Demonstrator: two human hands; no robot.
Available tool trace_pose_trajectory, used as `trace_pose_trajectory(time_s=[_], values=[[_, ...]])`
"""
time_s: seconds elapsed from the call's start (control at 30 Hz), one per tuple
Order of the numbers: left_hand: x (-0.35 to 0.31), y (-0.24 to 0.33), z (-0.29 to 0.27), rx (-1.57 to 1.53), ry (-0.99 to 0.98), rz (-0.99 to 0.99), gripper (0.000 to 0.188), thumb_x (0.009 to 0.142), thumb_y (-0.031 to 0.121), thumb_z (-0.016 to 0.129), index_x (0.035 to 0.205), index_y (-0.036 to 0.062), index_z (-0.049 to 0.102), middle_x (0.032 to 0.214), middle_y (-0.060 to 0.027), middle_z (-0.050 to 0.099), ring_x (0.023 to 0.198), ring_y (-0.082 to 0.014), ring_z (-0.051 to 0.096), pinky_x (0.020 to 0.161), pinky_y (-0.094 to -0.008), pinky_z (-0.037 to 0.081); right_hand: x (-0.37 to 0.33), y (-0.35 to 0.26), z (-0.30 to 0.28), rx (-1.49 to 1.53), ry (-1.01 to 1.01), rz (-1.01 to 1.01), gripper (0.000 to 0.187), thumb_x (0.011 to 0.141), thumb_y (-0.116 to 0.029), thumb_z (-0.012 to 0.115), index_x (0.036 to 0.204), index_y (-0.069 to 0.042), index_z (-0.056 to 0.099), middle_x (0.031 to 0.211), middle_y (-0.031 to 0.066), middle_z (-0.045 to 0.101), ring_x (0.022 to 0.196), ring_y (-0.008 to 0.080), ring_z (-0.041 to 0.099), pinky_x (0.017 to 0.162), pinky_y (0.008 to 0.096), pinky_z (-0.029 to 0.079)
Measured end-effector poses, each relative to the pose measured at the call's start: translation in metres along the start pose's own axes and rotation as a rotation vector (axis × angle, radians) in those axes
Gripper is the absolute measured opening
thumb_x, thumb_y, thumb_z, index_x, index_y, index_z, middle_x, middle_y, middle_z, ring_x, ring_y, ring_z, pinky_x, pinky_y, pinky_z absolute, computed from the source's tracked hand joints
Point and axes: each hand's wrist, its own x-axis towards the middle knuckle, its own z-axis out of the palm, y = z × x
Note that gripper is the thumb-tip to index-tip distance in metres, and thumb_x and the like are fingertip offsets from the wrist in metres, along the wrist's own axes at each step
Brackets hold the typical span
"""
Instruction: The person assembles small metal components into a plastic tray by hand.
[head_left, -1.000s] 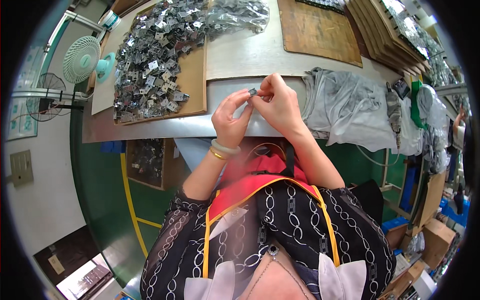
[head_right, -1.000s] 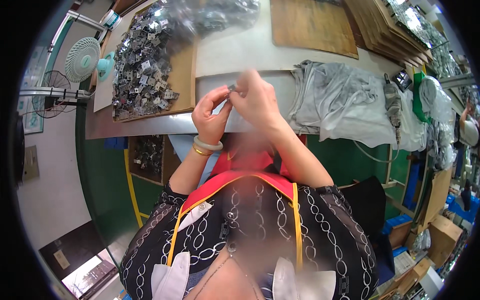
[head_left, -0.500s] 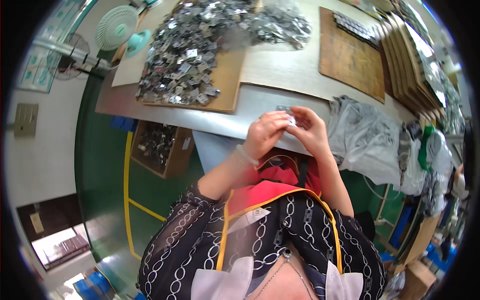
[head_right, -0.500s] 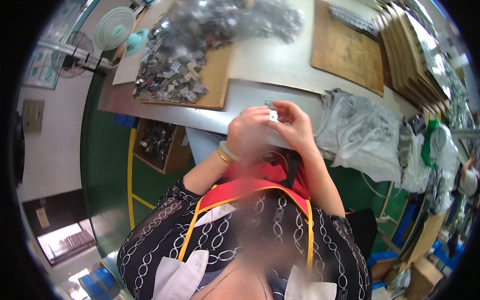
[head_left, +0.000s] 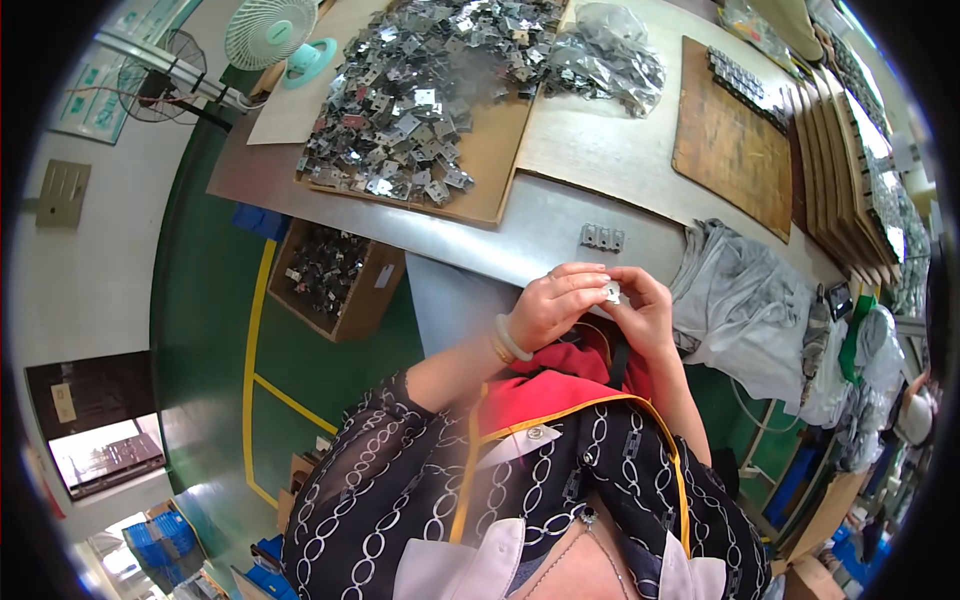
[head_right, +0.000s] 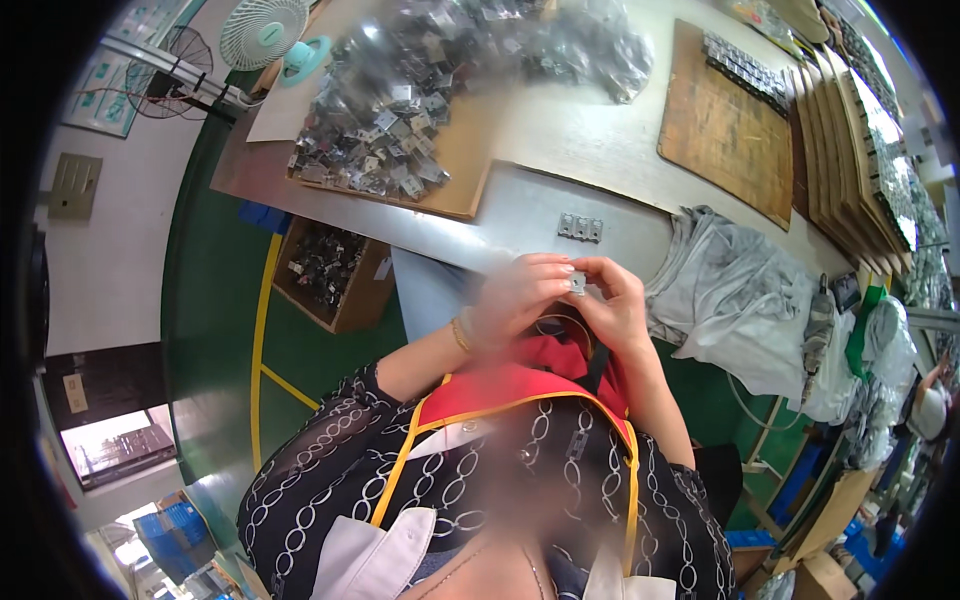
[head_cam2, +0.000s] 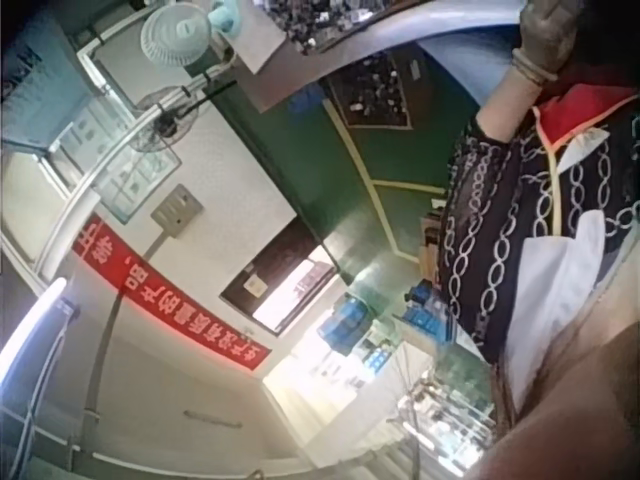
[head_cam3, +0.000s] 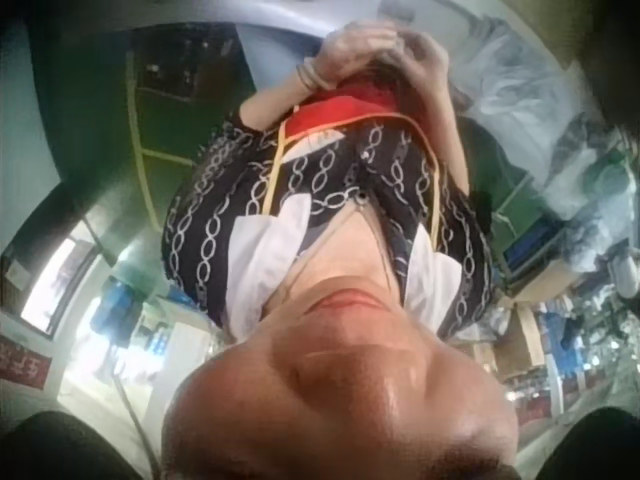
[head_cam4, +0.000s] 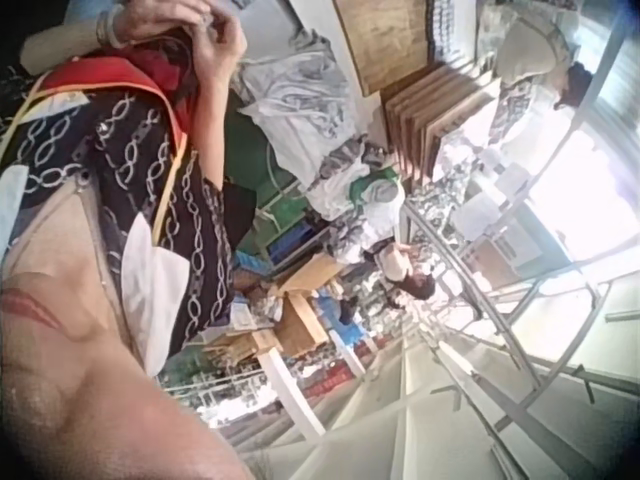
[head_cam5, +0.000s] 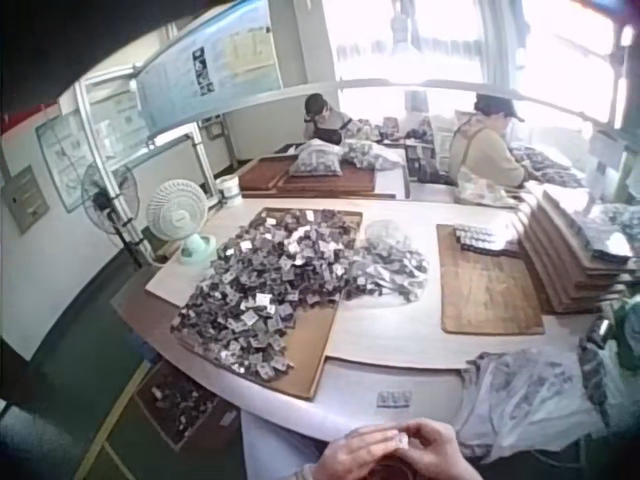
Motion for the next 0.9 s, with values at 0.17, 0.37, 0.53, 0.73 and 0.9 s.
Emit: trace_pose_trajectory(time_s=[0.17,0.37,0.53,0.73,0.9], values=[[-0.017,-0.002,0.0,0.069,-0.072,-0.003,0.031,0.084,0.001,0.071,0.115,0.0041,0.068,0.119,-0.0127,0.07,0.114,-0.0321,0.067,0.097,-0.0407,0.056,-0.009,0.005,0.002,-0.103,-0.042,0.062,0.028,0.079,-0.002,0.077,0.107,0.002,0.07,0.092,0.0075,0.073,0.08,0.0112,0.066,0.077,0.0279,0.054],[-0.017,-0.012,-0.002,0.112,-0.13,-0.046,0.026,0.084,0.005,0.069,0.11,0.0036,0.067,0.113,-0.0136,0.069,0.107,-0.0318,0.068,0.093,-0.0405,0.057,-0.006,0.038,-0.004,-0.036,-0.265,0.228,0.048,0.087,-0.002,0.076,0.131,0.004,0.057,0.121,0.0102,0.065,0.108,0.0138,0.064,0.094,0.0292,0.053],[0.0,-0.05,-0.033,0.361,-0.226,-0.412,0.028,0.084,0.014,0.074,0.109,0.0022,0.07,0.099,-0.0161,0.071,0.087,-0.0338,0.069,0.079,-0.042,0.056,0.031,0.025,-0.028,0.074,-0.023,0.254,0.049,0.089,-0.005,0.072,0.136,0.002,0.057,0.129,0.0077,0.063,0.101,0.0144,0.065,0.09,0.0296,0.054],[0.028,-0.112,-0.013,0.293,-0.323,-0.636,0.031,0.087,0.03,0.074,0.102,0.0019,0.074,0.09,-0.0188,0.072,0.085,-0.0366,0.069,0.078,-0.0428,0.056,0.06,0.023,-0.026,-0.653,-0.038,0.23,0.057,0.081,-0.012,0.078,0.133,-0.002,0.06,0.121,0.0151,0.065,0.094,0.022,0.067,0.085,0.0331,0.055],[0.032,-0.116,-0.004,-0.06,-0.315,-0.772,0.04,0.084,0.029,0.079,0.112,0.0024,0.074,0.096,-0.0185,0.071,0.084,-0.0331,0.07,0.078,-0.0386,0.057,0.061,0.037,-0.01,-0.836,-0.019,-0.041,0.056,0.077,-0.019,0.08,0.128,-0.004,0.062,0.116,0.0204,0.064,0.1,0.0379,0.065,0.088,0.0442,0.053]])
